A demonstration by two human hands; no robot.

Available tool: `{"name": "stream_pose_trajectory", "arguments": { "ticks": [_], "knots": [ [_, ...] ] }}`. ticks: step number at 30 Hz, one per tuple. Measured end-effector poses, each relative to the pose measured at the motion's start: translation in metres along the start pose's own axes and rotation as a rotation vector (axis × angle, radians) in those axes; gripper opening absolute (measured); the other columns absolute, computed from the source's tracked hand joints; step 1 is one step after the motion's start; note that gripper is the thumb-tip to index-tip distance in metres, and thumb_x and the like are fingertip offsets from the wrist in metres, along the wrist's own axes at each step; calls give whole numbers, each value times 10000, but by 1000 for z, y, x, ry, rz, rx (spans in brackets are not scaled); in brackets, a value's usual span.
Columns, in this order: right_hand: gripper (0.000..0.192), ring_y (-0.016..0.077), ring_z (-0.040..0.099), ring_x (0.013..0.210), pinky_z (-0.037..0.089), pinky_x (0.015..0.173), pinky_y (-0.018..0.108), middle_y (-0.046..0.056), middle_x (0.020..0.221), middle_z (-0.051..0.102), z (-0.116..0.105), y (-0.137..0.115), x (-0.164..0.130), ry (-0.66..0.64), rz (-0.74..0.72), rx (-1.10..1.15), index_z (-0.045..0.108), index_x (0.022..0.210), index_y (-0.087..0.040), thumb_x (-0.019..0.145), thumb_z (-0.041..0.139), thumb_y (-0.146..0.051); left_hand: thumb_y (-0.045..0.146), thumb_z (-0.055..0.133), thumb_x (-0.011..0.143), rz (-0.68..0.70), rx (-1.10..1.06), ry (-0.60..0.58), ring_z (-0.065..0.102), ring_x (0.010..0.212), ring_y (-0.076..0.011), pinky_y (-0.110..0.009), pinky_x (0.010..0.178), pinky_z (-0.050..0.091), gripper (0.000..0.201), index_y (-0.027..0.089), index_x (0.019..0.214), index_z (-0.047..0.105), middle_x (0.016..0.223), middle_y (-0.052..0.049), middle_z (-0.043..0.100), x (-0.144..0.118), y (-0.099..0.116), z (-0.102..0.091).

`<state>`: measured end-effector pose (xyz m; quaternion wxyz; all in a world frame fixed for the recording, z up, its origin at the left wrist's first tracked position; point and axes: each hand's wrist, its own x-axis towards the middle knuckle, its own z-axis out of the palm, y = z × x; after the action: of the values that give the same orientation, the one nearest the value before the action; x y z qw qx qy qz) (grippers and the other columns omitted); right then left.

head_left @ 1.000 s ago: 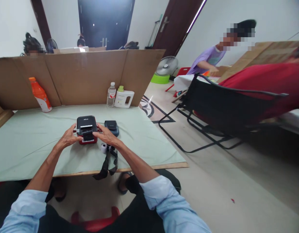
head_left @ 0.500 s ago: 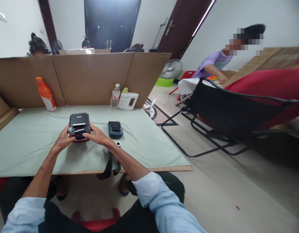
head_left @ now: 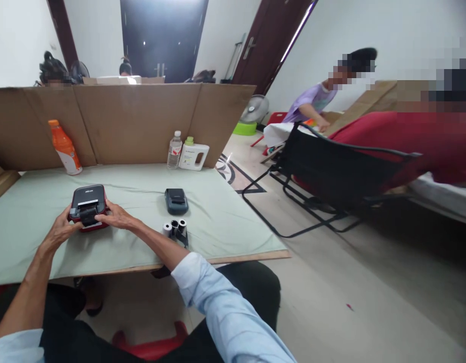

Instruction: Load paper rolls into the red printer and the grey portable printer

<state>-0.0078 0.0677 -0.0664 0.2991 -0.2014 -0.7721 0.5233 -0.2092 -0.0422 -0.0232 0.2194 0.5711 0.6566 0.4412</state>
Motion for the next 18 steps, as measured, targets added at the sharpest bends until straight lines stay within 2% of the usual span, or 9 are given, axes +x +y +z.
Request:
{"name": "stream_pose_trajectory", "arguments": {
  "ticks": [5,7,9,11,13,16,18],
  "knots": [
    [579,324,584,1338,471,1130,487,94,1378,676,-27,-16,-26,37,-62,-175,606,1402,-232,898,733,-490,444,857,589,-66,38,72,679,1175,-346,-435,968,598,887,143,1379,590,1278,-145,706,-5,-7,-3],
    [601,327,534,1402,438,1165,496,131,1461,620,-49,-19,-42,136,-78,-235,609,1424,-223,902,733,-494,385,845,617,-83,41,154,634,1268,-384,-456,956,607,929,137,1453,523,1407,-202,632,-9,-7,-4],
    [601,301,531,1404,461,1146,480,145,1498,583,-75,-18,-60,262,-105,-265,595,1452,-224,926,698,-494,349,808,671,-49,112,245,586,1322,-443,-522,924,617,945,115,1516,457,1512,-260,535,-14,-1,-4],
    [531,276,573,1347,513,1083,445,139,1459,608,-105,-13,-78,399,-131,-290,627,1418,-223,948,659,-469,304,744,715,60,271,322,557,1339,-486,-596,925,606,889,82,1526,457,1538,-288,496,-18,12,1],
    [472,264,624,1259,554,1007,414,137,1365,658,-135,-5,-95,553,-108,-315,668,1361,-206,958,619,-448,248,670,744,233,438,395,531,1370,-477,-633,1037,548,797,69,1503,504,1519,-272,517,-22,33,12],
    [473,270,666,1150,569,972,416,153,1270,689,-173,14,-118,742,-25,-331,705,1288,-166,942,598,-471,203,582,830,477,555,450,513,1410,-403,-588,1216,412,652,91,1472,557,1484,-222,566,-26,65,44],
    [490,282,664,1154,567,972,422,169,1260,693,-191,29,-133,814,28,-332,710,1261,-150,925,593,-488,189,552,866,554,545,383,529,1402,-363,-557,1240,394,599,119,1460,571,1472,-193,586,-24,80,73]
  ]
}}
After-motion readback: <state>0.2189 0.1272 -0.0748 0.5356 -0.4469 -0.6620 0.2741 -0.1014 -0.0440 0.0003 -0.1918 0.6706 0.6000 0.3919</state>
